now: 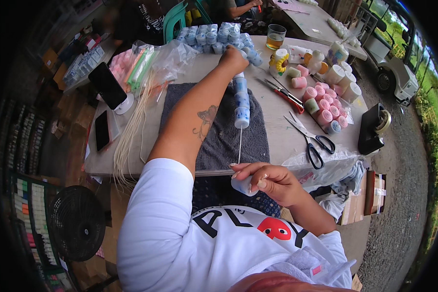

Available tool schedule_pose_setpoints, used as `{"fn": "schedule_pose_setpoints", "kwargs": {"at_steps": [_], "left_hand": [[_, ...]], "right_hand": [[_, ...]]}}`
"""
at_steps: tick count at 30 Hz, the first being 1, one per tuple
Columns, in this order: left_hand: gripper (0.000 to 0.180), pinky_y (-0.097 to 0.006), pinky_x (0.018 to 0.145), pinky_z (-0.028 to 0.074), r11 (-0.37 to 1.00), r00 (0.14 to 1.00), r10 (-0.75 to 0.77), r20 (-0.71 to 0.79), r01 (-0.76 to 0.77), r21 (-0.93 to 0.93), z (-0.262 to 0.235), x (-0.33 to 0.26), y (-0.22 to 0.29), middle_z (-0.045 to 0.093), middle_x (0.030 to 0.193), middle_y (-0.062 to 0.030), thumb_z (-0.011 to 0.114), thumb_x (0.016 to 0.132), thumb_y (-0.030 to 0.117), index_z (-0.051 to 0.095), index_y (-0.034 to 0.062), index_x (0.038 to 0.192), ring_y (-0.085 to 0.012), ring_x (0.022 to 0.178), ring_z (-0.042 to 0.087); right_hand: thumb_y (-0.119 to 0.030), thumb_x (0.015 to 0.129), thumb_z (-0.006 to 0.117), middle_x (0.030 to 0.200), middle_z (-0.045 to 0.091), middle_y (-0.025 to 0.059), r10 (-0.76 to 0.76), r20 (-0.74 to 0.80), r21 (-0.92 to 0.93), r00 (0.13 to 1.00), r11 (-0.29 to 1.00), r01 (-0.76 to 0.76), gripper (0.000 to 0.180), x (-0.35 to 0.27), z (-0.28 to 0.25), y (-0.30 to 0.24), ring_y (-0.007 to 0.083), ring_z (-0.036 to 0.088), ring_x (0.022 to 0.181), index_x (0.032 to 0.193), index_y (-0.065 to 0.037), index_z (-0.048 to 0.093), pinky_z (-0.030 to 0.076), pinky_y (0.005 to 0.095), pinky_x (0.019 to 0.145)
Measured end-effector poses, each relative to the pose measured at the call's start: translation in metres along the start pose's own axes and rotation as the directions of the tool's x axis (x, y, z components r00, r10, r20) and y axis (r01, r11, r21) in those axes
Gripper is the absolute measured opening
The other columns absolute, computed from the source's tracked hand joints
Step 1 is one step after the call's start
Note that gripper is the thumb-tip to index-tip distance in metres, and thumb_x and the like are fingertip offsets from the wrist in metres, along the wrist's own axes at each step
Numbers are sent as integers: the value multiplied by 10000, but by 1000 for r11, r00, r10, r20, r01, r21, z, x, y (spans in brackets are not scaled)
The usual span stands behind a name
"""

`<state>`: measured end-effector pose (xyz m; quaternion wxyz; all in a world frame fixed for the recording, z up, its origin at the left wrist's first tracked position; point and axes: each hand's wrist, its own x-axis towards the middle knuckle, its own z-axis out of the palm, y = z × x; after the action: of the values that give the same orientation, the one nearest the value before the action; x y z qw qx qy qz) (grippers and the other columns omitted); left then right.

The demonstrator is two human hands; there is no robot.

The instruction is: The person threads small cylindrical foam pieces onto a white string, ties knots between them, and uses scissors to trim excess string. They repeatedly reach into a box to retrieve foam pieces and place the assembled string on a gray cloth on the table.

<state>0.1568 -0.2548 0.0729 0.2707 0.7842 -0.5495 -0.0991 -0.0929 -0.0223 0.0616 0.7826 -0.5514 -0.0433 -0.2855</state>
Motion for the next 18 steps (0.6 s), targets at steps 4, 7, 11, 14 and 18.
{"fn": "schedule_pose_setpoints", "kwargs": {"at_steps": [4, 7, 11, 14, 18], "left_hand": [[709, -372, 777, 537, 995, 994, -42, -105, 32, -95, -56, -15, -63, 558, 1146, -246, 716, 667, 183, 400, -54, 1256, -308, 898, 646], [654, -325, 505, 534, 856, 988, -143, 63, 155, -493, -86, -40, -97, 581, 1034, -207, 681, 722, 85, 366, -31, 1283, -209, 628, 649], [717, -436, 870, 483, 938, 985, -164, -59, 137, -317, -87, -61, -157, 535, 1202, -227, 728, 736, 320, 410, -13, 1286, -308, 1064, 573], [746, -447, 965, 414, 963, 959, -260, -113, 265, 36, -83, -76, -156, 452, 1293, -226, 706, 757, 423, 407, 9, 1301, -333, 1182, 476], [735, -419, 1016, 364, 992, 973, 118, -200, -124, -15, -93, -139, -114, 394, 1337, -192, 684, 769, 508, 449, 36, 1280, -342, 1238, 410]], "right_hand": [[-146, 927, 556, 1167, 592, 174, -49, 102, -13, 994, 999, 50, 185, -7, 12, -10, 350, 445, 1254, 865, -2, 655, 317, 480, 1048], [-134, 916, 563, 1159, 595, 182, -171, 125, 2, 977, 985, 172, 196, -11, 23, -31, 363, 434, 1262, 814, -4, 668, 317, 500, 1038], [-126, 910, 562, 1158, 597, 179, -285, 88, -195, 954, 935, 298, 202, 2, 26, -38, 370, 434, 1263, 776, -5, 651, 320, 502, 1036], [-150, 936, 547, 1202, 582, 151, -241, -110, -391, 964, 902, 181, 180, 19, 18, -23, 271, 475, 1225, 877, -5, 638, 351, 411, 1019], [-168, 946, 549, 1247, 564, 101, -198, -385, -479, 901, 878, -12, 181, 41, 14, -12, 143, 528, 1121, 982, -13, 636, 402, 312, 952]]}}
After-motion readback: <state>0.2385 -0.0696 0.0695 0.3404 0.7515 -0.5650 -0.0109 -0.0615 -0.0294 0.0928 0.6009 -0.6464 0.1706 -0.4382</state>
